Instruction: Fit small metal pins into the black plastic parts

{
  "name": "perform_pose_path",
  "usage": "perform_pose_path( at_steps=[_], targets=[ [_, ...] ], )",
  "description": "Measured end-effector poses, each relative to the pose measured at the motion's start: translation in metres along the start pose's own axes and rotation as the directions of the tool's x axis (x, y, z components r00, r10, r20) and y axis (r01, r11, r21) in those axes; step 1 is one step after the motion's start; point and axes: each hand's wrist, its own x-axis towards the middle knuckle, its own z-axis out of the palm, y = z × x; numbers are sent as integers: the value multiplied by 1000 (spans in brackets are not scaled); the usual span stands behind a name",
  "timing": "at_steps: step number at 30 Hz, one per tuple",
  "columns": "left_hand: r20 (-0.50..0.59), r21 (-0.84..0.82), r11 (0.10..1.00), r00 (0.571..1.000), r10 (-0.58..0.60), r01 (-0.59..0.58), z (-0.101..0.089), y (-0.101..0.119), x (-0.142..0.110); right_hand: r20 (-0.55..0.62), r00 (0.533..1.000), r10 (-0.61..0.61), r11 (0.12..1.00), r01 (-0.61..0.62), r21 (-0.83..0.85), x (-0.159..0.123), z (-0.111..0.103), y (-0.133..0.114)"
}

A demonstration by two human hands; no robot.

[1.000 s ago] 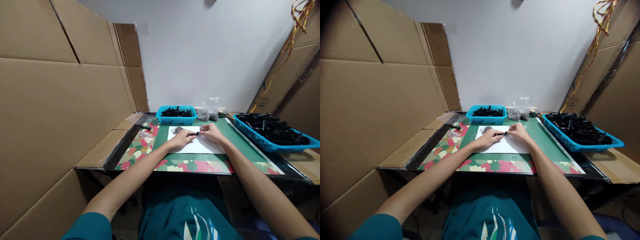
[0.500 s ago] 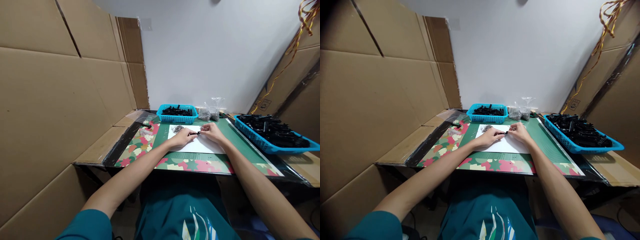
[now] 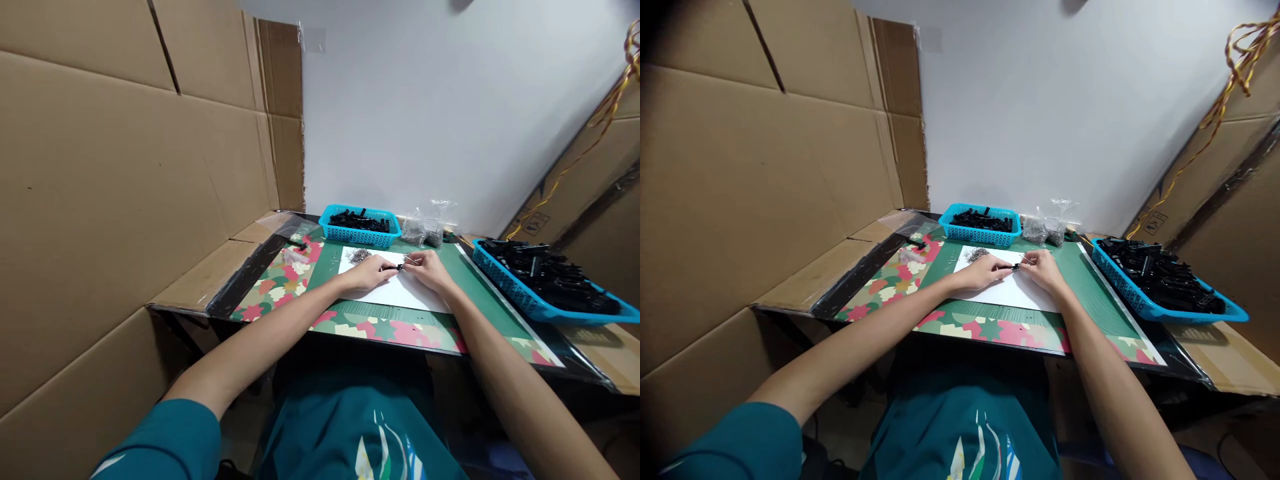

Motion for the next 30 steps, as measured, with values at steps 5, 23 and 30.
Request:
perform_pose_path(
  at_steps=[5, 23, 30],
  targets=[
    [12, 31, 999, 1000, -4, 3, 0, -4, 2, 22, 999, 39, 997, -40, 59, 0, 0, 0],
    [-1, 203, 979, 1000, -5, 5, -4, -8, 5, -65, 989, 134, 989, -129, 66, 2, -11, 5],
    [26, 272, 951, 989, 144, -146, -3, -11, 3, -226, 974, -6, 946, 78, 314, 6, -7, 1]
  ],
)
